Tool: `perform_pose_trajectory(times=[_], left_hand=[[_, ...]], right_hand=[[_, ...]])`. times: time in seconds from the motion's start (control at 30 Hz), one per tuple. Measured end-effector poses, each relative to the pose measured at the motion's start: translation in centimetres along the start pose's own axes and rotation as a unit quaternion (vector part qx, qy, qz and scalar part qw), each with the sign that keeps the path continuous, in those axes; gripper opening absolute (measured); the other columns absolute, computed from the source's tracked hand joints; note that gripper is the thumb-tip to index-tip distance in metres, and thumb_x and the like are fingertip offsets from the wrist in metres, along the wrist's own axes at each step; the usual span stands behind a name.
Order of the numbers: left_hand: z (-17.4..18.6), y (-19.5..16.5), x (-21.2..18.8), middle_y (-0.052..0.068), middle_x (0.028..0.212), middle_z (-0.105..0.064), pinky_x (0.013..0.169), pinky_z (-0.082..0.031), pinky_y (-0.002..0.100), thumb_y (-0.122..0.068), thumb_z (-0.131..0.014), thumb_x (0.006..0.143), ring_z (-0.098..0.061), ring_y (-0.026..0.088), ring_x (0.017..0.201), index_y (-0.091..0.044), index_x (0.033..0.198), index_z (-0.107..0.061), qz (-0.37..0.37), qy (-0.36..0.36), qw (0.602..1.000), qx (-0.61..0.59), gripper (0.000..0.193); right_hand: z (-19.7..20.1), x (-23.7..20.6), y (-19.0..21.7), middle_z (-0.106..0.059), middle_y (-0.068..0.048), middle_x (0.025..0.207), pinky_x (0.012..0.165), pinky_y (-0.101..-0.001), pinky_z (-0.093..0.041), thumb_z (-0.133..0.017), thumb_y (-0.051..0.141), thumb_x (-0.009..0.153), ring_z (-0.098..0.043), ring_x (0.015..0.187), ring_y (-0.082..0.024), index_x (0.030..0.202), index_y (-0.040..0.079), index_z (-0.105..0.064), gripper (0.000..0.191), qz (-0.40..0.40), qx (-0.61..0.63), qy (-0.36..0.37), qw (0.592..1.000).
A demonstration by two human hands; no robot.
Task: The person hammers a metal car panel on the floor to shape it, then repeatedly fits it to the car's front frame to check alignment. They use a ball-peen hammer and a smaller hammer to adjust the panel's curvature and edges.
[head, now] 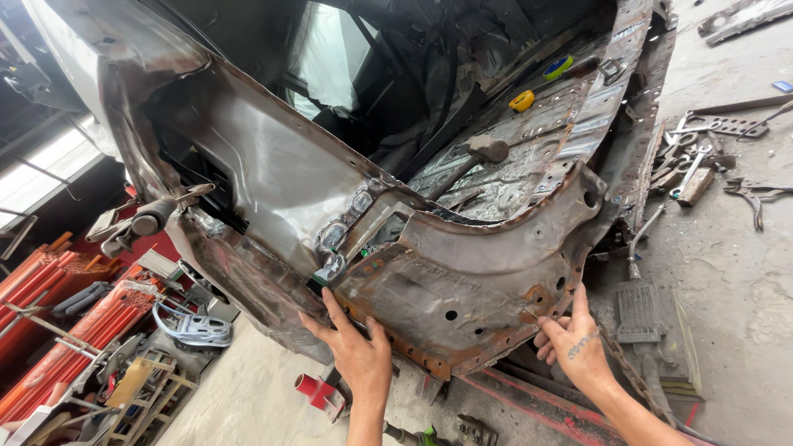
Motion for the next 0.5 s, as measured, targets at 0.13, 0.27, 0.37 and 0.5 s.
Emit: perform_pose_trajectory(times=[0.13, 0.27, 0.37, 0.5], left_hand=[[0.05, -0.09, 0.11, 0.043, 0.161, 0.003, 0.086, -0.056, 0.052, -0.013, -0.063, 0.087, -0.046, 0.063, 0.128, -0.02, 0.161, -0.016, 0.032, 0.023, 0.999, -0.006, 0.089], [0.08, -0.1, 0.16, 0.043, 0.16, 0.003, 0.083, -0.057, 0.052, -0.011, -0.064, 0.086, -0.046, 0.064, 0.127, -0.019, 0.161, -0.017, 0.013, 0.011, 1.0, -0.006, 0.089], [0.01, -0.02, 0.13, 0.043, 0.16, 0.001, 0.083, -0.057, 0.053, -0.011, -0.065, 0.085, -0.045, 0.064, 0.127, -0.02, 0.161, -0.018, 0.01, 0.002, 1.0, 0.001, 0.091], [-0.09, 0.1, 0.19, 0.042, 0.16, 0.0, 0.083, -0.057, 0.053, -0.011, -0.065, 0.084, -0.046, 0.063, 0.126, -0.021, 0.161, -0.019, 0.018, -0.003, 1.0, -0.002, 0.091]], right_hand=[[0.08, -0.11, 0.2, -0.066, -0.018, 0.067, 0.044, -0.0368, -0.049, -0.059, 0.01, 0.095, -0.062, 0.049, -0.024, 0.163, 0.022, -0.003, 0.089, -0.01, -0.012, 0.0, 1.0], [0.0, -0.03, 0.19, -0.066, -0.017, 0.067, 0.044, -0.0368, -0.049, -0.059, 0.009, 0.095, -0.062, 0.049, -0.024, 0.163, 0.019, -0.005, 0.087, 0.004, -0.013, -0.002, 1.0], [-0.1, 0.04, 0.07, -0.065, -0.018, 0.067, 0.043, -0.0372, -0.048, -0.059, 0.009, 0.095, -0.061, 0.049, -0.024, 0.163, 0.019, -0.007, 0.087, 0.004, -0.005, -0.003, 1.0], [-0.18, 0.05, -0.04, -0.065, -0.018, 0.066, 0.043, -0.0374, -0.048, -0.059, 0.009, 0.095, -0.061, 0.048, -0.025, 0.164, 0.021, -0.008, 0.087, 0.007, -0.004, -0.002, 1.0]])
Point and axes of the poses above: each hand's wrist, its own x-axis towards the middle knuckle, its own z-axis out of the back of the hand, y = z × x, the point moved 1 cm from there along x, towards the middle knuckle
